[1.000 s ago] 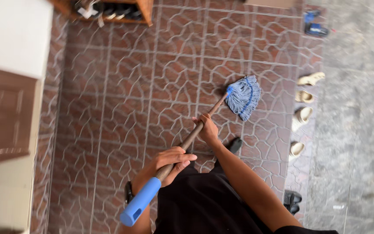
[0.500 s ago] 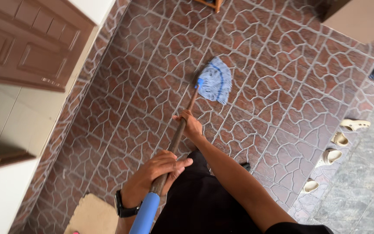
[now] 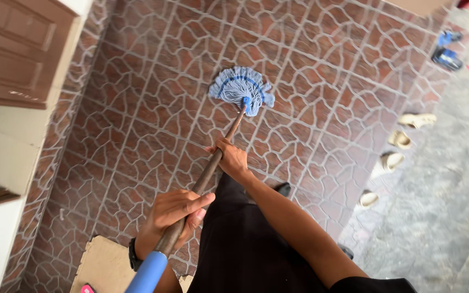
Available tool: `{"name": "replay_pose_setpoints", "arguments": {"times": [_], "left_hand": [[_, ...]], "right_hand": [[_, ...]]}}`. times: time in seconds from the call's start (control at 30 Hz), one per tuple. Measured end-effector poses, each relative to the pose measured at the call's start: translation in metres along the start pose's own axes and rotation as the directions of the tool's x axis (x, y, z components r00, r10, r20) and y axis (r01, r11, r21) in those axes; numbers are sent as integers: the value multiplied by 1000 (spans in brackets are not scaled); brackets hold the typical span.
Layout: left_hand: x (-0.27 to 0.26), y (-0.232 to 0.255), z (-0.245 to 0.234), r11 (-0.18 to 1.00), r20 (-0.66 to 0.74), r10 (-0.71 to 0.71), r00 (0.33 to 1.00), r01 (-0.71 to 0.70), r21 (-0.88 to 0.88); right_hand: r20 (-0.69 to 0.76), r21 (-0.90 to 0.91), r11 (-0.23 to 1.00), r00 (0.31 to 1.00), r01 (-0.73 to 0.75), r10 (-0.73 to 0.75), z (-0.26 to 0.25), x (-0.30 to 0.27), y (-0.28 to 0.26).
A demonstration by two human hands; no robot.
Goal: The person mops a tiled floor using a string mop, moving the mop head back and forth across the tiles.
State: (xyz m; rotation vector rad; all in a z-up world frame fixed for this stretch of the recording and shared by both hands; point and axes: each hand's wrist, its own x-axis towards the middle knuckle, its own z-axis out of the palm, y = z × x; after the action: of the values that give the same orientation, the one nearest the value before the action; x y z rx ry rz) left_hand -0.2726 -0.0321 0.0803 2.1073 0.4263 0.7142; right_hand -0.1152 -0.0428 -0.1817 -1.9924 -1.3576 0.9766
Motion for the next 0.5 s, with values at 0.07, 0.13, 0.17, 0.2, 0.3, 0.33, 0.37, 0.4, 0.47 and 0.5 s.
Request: {"name": "replay_pose_setpoints", "arguments": {"times": [0.07,0.13,0.17,0.2,0.3,0.33,0.37,0.4,0.47,0.5], "left_hand": [[3,3,15,1000,22,10,1000,-10,-18],[9,6,31,996,35,58,998,-56,-74],[12,7,38,994,49,72,996,-68,-84],[16,8,46,992,74,91,993,-84,-90],[26,10,71,987,134,130,982,-115,-112],[30,10,79,986,152,141,978,-125,-110],[33,10,87,983,169,156,973,-136,-122],[37,10,95,979,200,163,966,-133,-155],[44,8,111,971,243,182,953,-136,-195],[47,4,118,965,265,180,947,-117,-236]], "right_hand": [[-30,-32,999,999,-37,36,-14,-14,15],[-92,-22,999,995,-36,34,-30,-29,31],[-137,-15,1000,990,-26,23,-38,-37,38],[-155,-12,999,987,-42,40,-45,-45,47],[-176,5,991,975,-137,136,-63,-67,74],[-230,-14,991,965,-131,125,-67,-73,84],[-283,-33,991,953,-127,113,-72,-78,95],[-302,-27,990,945,-141,127,-76,-84,105],[-346,12,986,925,-164,158,-82,-96,127],[-360,18,985,918,-174,168,-83,-100,138]]}}
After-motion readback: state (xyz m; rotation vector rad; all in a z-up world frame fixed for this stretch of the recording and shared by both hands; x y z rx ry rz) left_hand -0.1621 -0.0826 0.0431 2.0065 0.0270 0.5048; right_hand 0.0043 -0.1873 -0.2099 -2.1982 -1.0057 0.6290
